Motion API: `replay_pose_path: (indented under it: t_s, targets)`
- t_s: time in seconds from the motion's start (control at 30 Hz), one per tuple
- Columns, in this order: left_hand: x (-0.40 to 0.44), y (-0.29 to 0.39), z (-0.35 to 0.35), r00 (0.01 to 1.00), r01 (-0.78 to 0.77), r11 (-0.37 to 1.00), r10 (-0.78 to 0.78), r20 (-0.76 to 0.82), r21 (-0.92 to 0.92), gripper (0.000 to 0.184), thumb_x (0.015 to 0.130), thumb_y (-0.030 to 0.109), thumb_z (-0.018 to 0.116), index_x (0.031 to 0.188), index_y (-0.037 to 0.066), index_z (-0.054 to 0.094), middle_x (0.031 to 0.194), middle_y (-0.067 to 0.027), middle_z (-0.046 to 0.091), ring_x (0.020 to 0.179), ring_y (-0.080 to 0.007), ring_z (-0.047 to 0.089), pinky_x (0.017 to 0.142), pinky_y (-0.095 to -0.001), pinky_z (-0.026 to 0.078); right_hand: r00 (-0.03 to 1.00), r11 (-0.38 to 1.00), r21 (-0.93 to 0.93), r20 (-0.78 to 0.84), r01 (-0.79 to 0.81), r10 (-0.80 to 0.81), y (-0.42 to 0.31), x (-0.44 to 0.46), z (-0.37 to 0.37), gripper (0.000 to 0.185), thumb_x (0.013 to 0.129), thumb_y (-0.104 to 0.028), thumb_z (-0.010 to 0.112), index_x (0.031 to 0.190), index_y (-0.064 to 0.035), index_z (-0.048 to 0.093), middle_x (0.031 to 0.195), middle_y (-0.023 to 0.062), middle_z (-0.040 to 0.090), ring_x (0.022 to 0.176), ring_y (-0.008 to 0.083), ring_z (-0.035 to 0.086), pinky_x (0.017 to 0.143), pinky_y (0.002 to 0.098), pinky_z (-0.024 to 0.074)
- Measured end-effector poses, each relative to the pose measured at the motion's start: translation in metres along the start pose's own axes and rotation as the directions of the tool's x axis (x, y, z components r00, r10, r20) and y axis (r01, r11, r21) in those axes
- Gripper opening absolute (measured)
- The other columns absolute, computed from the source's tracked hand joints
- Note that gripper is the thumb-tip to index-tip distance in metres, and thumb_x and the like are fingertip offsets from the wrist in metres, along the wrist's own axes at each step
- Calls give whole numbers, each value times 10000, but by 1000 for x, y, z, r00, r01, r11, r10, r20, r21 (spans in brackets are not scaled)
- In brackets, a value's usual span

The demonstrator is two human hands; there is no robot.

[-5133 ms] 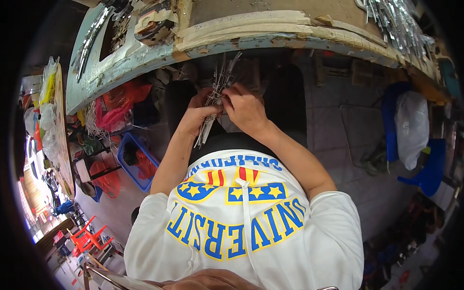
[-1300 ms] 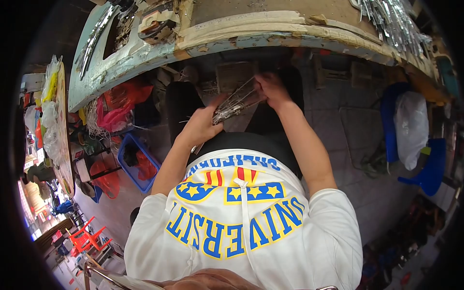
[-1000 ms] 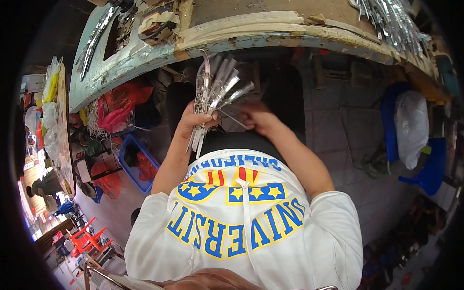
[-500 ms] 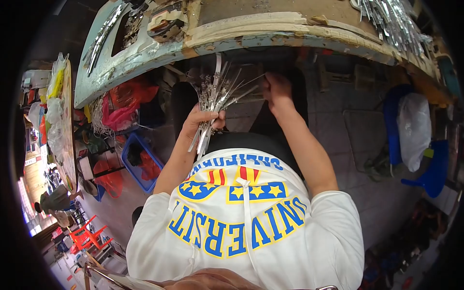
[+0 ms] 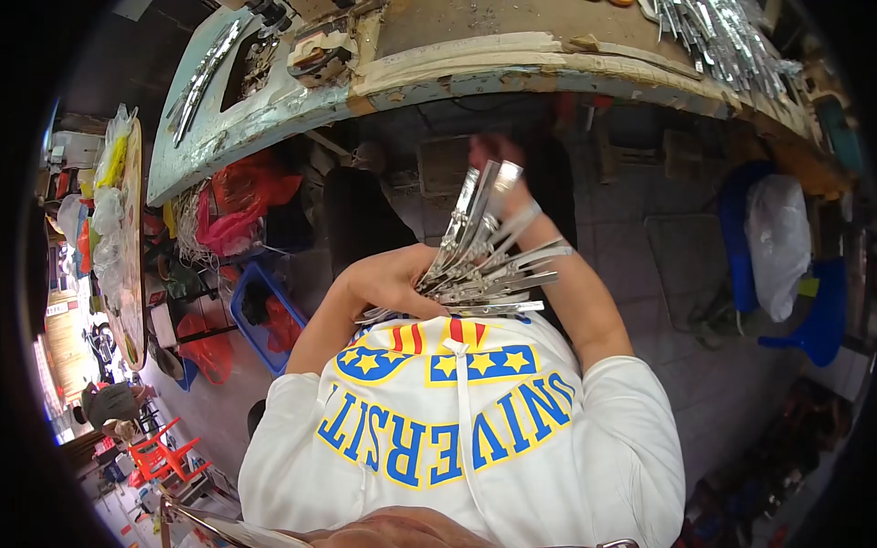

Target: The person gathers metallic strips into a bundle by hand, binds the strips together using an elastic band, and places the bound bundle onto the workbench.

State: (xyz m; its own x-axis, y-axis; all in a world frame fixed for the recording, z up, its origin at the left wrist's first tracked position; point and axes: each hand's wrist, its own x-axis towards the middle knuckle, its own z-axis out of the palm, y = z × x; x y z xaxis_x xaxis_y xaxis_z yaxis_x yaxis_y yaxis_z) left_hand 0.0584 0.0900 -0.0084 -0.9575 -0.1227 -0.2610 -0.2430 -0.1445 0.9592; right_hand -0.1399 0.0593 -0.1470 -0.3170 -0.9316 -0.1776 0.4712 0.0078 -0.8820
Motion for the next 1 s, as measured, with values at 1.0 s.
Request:
replay_pose_path:
  t_s: [1.0]
  targets:
    - [-89,93,-240,301,754,426,454,-839,501,459,701,167,604,1148,115,514,920,-179,617,892,-357,581,758,-446,447,633,402,-599,237,692,-737,-303,116,110,133,842,-145,588,895,-23,585,657,6,559,549,79,494,497,209,388]
